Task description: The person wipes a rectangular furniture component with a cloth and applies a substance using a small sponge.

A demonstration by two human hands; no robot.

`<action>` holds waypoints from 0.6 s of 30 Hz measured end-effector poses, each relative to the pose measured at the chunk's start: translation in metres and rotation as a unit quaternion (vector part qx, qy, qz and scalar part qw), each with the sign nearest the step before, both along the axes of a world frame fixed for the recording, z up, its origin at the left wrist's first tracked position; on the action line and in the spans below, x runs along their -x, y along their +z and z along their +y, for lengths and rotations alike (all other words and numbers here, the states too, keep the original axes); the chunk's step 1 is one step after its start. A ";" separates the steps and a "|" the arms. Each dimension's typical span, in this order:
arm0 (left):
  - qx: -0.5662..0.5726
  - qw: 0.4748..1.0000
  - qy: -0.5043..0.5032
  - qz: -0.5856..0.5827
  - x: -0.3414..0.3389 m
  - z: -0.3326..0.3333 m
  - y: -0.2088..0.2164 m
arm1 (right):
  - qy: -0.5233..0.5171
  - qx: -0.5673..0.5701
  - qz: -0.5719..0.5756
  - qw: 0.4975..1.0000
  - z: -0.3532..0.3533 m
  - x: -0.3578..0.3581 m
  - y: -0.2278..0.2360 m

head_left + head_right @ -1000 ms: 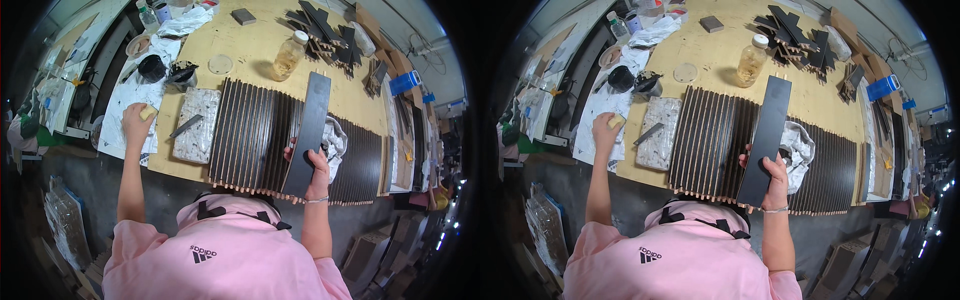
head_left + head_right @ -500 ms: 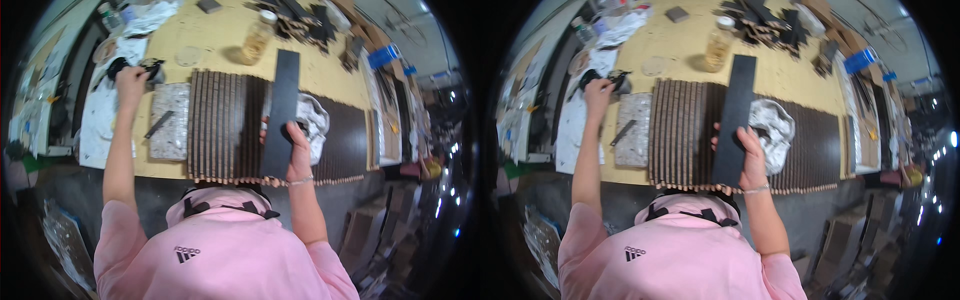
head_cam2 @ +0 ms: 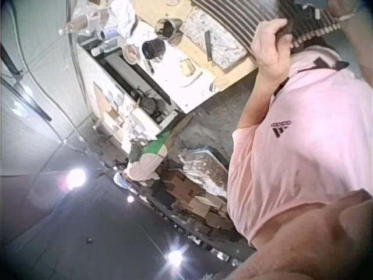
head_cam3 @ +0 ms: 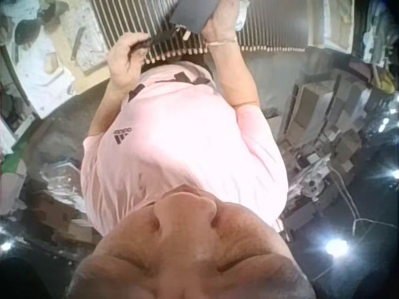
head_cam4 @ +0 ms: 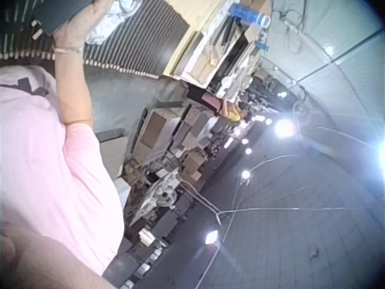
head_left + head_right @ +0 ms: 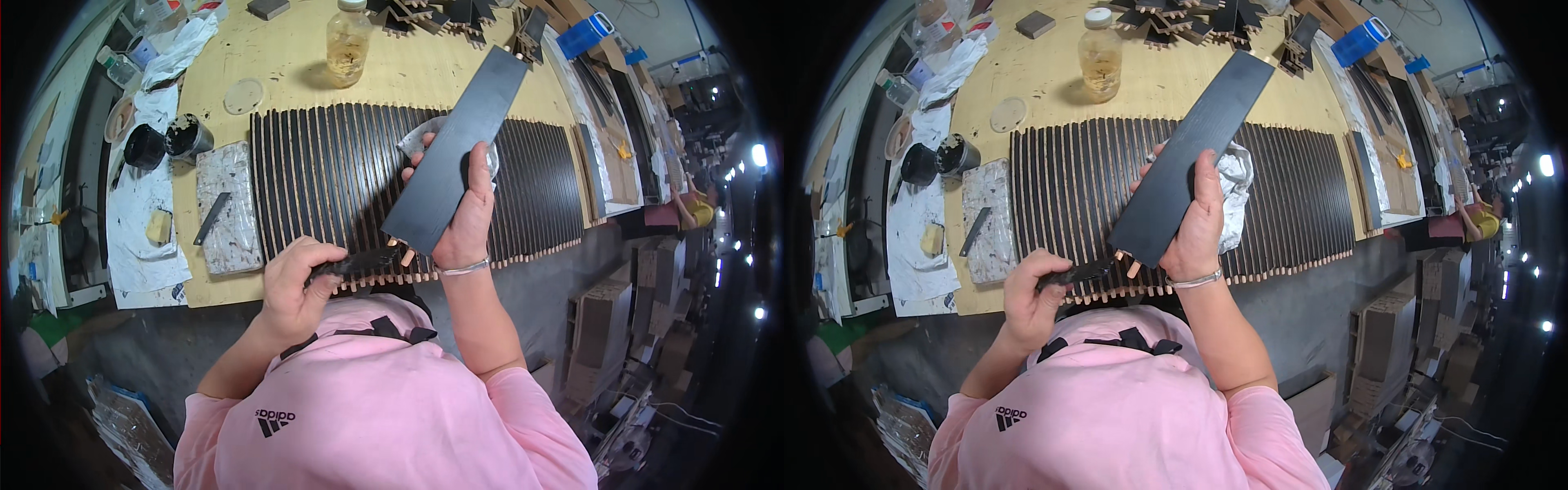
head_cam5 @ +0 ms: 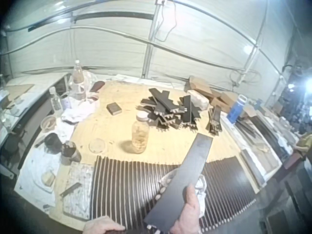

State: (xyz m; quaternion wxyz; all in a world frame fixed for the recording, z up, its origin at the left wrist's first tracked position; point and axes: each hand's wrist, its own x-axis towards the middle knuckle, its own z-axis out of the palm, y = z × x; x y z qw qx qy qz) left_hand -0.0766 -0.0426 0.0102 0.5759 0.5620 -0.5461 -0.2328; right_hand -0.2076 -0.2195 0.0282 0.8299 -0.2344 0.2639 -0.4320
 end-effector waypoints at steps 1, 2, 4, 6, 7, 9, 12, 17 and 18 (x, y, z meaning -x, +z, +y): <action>0.021 1.000 0.007 -0.016 0.003 -0.001 0.001 | -0.001 -0.001 0.000 1.000 0.002 0.001 0.001; 0.041 0.999 0.014 -0.032 0.005 -0.002 0.001 | -0.005 0.007 -0.018 1.000 0.003 0.002 0.003; 0.051 0.998 0.015 -0.045 0.006 -0.003 -0.002 | -0.010 0.014 -0.036 0.999 0.006 0.003 0.006; 0.060 0.996 0.016 -0.057 0.005 -0.003 -0.002 | -0.025 0.023 -0.037 0.999 0.008 0.003 0.008; 0.068 0.995 0.016 -0.074 0.004 -0.003 -0.001 | -0.026 0.023 -0.037 0.999 0.008 0.003 0.009; 0.075 0.993 0.016 -0.092 0.004 -0.004 -0.001 | -0.021 0.027 -0.040 0.999 0.008 0.004 0.010; 0.079 0.992 0.014 -0.098 0.004 -0.006 -0.002 | -0.018 0.021 -0.045 0.999 0.008 0.005 0.010; 0.084 0.990 -0.004 -0.116 0.008 -0.007 0.001 | -0.006 0.023 -0.048 0.999 0.008 0.010 0.008; 0.084 0.990 -0.004 -0.116 0.008 -0.007 0.002 | -0.001 0.029 -0.041 0.999 0.008 0.011 0.008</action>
